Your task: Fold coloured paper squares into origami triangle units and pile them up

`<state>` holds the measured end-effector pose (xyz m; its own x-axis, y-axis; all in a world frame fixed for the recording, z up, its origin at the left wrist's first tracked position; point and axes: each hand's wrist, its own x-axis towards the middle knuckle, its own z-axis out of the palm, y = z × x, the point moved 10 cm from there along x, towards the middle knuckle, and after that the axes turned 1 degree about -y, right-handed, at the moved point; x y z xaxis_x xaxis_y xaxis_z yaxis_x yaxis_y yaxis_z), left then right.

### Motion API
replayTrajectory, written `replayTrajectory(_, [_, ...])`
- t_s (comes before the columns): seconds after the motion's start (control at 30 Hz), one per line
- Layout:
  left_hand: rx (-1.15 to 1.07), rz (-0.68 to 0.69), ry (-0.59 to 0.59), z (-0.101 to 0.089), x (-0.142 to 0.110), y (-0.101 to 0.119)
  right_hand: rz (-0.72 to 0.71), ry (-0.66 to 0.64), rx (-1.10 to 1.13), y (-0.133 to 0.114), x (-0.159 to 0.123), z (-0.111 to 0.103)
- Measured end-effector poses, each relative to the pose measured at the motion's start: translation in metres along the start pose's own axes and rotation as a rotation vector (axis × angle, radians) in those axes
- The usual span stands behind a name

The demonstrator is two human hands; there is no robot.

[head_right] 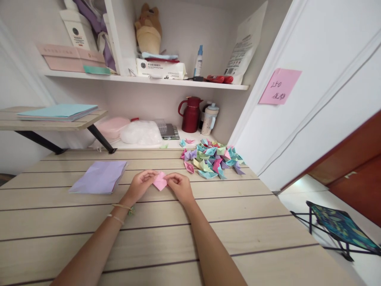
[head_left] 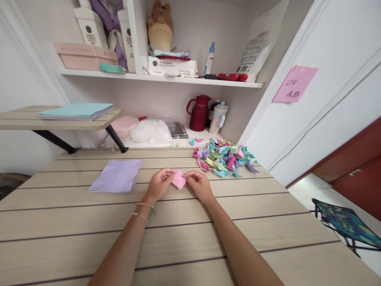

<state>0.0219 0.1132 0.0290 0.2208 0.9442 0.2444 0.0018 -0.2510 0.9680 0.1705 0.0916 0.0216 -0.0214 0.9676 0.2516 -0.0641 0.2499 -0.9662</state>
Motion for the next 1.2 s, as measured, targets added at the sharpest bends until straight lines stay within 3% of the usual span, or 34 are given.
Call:
replayTrajectory(0.27, [0.043,-0.043,-0.085,0.011,-0.005,0.000,0.062,-0.143,-0.003,0.004,-0.004,0.013])
replayTrajectory(0.6, [0.168,-0.027,-0.064,0.009,-0.005,0.001,-0.024,-0.027,-0.168,-0.003,-0.002,0.002])
replayTrajectory(0.8, [0.014,-0.042,-0.043,0.007,-0.003,-0.002,0.028,-0.102,-0.067,0.003,-0.002,0.010])
replayTrajectory(1.2, [-0.064,-0.026,-0.028,0.004,-0.003,0.004,0.031,-0.077,0.088,0.002,0.000,0.006])
